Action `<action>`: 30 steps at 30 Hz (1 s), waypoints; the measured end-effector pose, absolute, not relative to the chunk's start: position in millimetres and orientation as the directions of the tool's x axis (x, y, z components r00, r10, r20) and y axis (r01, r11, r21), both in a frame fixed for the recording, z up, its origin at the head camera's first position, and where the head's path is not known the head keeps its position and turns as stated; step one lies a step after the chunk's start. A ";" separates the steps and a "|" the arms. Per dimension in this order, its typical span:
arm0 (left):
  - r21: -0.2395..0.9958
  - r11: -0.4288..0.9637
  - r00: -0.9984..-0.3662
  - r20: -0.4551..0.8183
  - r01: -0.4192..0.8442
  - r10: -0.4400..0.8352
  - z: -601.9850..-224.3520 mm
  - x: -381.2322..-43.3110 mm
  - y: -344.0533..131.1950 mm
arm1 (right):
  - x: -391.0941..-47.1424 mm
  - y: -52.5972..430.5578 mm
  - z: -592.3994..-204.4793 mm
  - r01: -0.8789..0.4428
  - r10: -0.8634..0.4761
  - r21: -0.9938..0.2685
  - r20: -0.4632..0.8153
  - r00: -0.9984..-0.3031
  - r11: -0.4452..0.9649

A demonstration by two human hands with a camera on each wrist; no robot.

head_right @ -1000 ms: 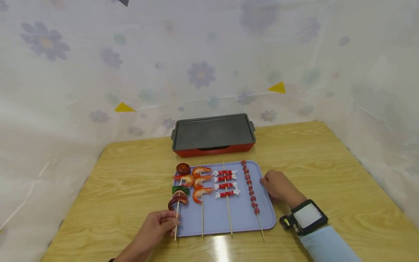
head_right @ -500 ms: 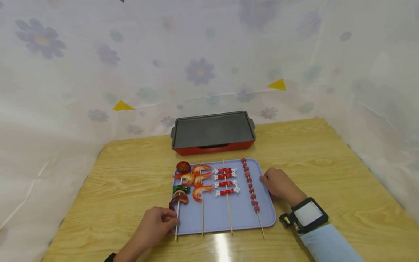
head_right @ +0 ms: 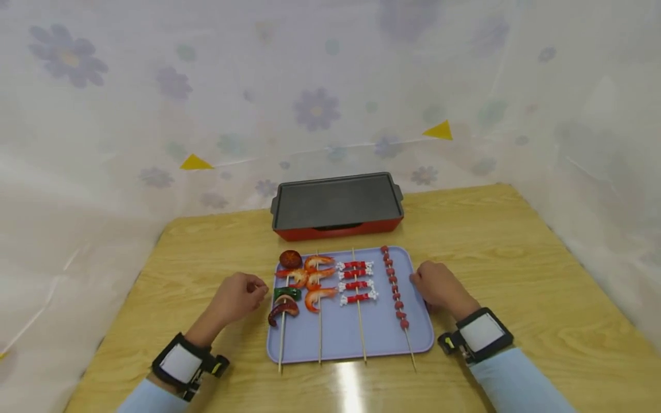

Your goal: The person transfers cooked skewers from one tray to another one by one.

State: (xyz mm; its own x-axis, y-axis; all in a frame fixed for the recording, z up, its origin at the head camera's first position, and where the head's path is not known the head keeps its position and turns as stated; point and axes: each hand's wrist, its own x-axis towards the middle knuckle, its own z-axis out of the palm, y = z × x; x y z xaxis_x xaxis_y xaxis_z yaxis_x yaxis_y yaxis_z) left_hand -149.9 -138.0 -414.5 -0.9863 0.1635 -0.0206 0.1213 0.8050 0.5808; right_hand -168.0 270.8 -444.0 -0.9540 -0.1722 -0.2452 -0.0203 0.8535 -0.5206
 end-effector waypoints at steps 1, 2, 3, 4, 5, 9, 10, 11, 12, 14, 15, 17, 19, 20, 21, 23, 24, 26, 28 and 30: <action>0.587 0.802 -0.985 -0.048 0.105 0.164 -417.5 -155.6 -138.1 | -168.0 270.5 -444.7 -0.016 -0.172 -0.524 -0.250 -0.953 0.852; 0.597 0.797 -0.983 -0.076 0.088 0.165 -420.2 -160.1 -137.9 | -168.1 269.9 -445.6 -0.013 -0.171 -0.525 -0.253 -0.952 0.851; 0.609 0.790 -0.981 -0.101 0.070 0.165 -422.3 -163.4 -137.6 | -168.1 269.5 -446.2 -0.014 -0.173 -0.527 -0.254 -0.952 0.850; 0.615 0.787 -0.979 -0.118 0.058 0.164 -425.1 -165.9 -137.9 | -168.3 268.9 -446.6 -0.015 -0.174 -0.527 -0.254 -0.951 0.850; 0.622 0.782 -0.978 -0.132 0.043 0.159 -427.8 -168.2 -138.6 | -168.6 268.5 -447.0 -0.019 -0.177 -0.525 -0.253 -0.951 0.851; 0.647 0.762 -0.982 -0.133 0.017 0.135 -433.4 -173.9 -141.3 | -172.9 266.8 -445.0 -0.050 -0.193 -0.515 -0.228 -0.954 0.856; 0.654 0.757 -0.983 -0.128 0.016 0.131 -434.6 -175.7 -141.8 | -174.9 266.5 -444.8 -0.056 -0.193 -0.510 -0.221 -0.956 0.859; 0.658 0.753 -0.984 -0.121 0.017 0.128 -435.0 -177.4 -141.8 | -176.9 266.3 -444.8 -0.059 -0.194 -0.506 -0.219 -0.956 0.860; 0.660 0.751 -0.986 -0.114 0.015 0.121 -434.8 -178.6 -141.1 | -179.1 265.9 -445.0 -0.061 -0.193 -0.500 -0.216 -0.957 0.864; 0.663 0.749 -0.989 -0.091 0.027 0.115 -435.9 -180.8 -140.0 | -183.4 265.8 -446.3 -0.057 -0.188 -0.492 -0.220 -0.957 0.869; 0.658 0.752 -0.991 -0.079 0.033 0.112 -436.7 -181.8 -139.3 | -185.3 265.5 -447.0 -0.048 -0.182 -0.488 -0.230 -0.956 0.872; 0.654 0.756 -0.993 -0.061 0.039 0.105 -438.8 -183.4 -137.9 | -187.4 265.0 -447.4 -0.037 -0.179 -0.484 -0.251 -0.951 0.874; 0.646 0.761 -0.994 -0.043 0.052 0.105 -440.4 -184.4 -136.5 | -188.8 265.4 -447.1 -0.029 -0.177 -0.480 -0.265 -0.948 0.877; 0.644 0.763 -0.994 -0.037 0.058 0.107 -440.9 -184.9 -135.4 | -189.4 265.5 -447.1 -0.024 -0.173 -0.476 -0.270 -0.947 0.879; 0.639 0.766 -0.993 -0.025 0.071 0.113 -441.0 -185.4 -134.4 | -189.4 266.1 -446.8 -0.021 -0.168 -0.474 -0.271 -0.948 0.880; 0.632 0.770 -0.993 -0.006 0.090 0.121 -440.6 -186.5 -132.7 | -189.3 267.1 -446.5 -0.012 -0.160 -0.474 -0.273 -0.949 0.880; 0.628 0.772 -0.992 0.003 0.099 0.125 -440.1 -187.1 -132.1 | -189.2 267.6 -446.5 -0.008 -0.155 -0.476 -0.271 -0.950 0.879; 0.617 0.778 -0.991 0.018 0.118 0.136 -438.7 -188.0 -131.5 | -188.9 268.6 -447.0 -0.007 -0.151 -0.481 -0.260 -0.954 0.876; 0.579 0.802 -0.987 0.040 0.150 0.156 -436.8 -189.0 -132.8 | -187.7 270.6 -447.8 -0.005 -0.156 -0.496 -0.263 -0.952 0.868; 0.503 0.837 -0.977 0.093 0.213 0.192 -435.4 -190.2 -136.4 | -186.0 274.9 -447.8 -0.005 -0.157 -0.503 -0.261 -0.952 0.864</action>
